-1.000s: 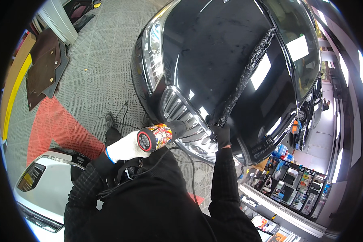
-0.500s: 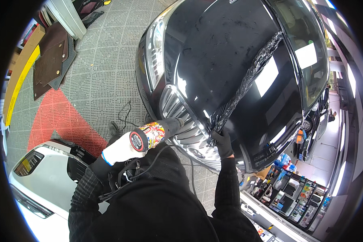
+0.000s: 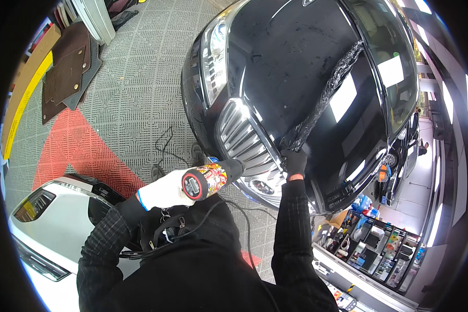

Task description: The person applies a black vinyl wrap to the hood of a black car. They use a heat gun to warm the material and a squeegee to smooth it, working from the center toward the edges and around the front grille.

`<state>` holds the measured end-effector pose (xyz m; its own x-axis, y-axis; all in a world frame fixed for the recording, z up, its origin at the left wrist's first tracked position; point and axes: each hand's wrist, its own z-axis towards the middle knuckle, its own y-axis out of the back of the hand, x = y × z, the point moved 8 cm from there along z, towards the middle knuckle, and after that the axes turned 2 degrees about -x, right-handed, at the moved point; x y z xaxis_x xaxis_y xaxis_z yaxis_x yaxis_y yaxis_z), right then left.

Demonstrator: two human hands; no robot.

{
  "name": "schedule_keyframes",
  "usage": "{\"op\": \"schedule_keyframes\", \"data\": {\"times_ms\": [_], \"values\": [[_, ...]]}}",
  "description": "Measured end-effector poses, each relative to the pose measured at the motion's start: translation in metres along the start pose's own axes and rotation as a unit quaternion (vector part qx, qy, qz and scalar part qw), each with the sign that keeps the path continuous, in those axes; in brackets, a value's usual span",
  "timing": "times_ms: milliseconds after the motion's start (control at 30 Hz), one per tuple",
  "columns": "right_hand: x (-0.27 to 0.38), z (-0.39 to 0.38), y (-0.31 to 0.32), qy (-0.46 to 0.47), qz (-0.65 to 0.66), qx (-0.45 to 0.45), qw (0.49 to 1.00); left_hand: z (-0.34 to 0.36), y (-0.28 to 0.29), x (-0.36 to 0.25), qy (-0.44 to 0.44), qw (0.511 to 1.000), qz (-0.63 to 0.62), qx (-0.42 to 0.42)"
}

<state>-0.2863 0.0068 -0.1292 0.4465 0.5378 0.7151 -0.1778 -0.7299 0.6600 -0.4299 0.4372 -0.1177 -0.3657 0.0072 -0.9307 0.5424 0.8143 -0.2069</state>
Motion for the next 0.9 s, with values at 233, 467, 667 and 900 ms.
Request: {"op": "schedule_keyframes", "data": {"times_ms": [233,467,667,900], "values": [[-0.012,0.011,0.002,0.019,0.087,0.061,0.994,-0.015,-0.014,0.041,-0.018,0.995,-0.062,-0.082],[0.0,0.003,-0.008,-0.075,0.215,0.165,0.96,-0.007,-0.037,0.087,-0.013,0.993,-0.088,-0.08],[0.0,0.004,-0.01,-0.087,0.218,0.203,0.951,-0.01,-0.039,0.073,-0.037,0.987,-0.116,-0.104],[0.008,0.004,-0.01,-0.06,0.183,0.216,0.957,-0.023,-0.044,0.062,-0.06,0.989,-0.018,-0.134]]}}
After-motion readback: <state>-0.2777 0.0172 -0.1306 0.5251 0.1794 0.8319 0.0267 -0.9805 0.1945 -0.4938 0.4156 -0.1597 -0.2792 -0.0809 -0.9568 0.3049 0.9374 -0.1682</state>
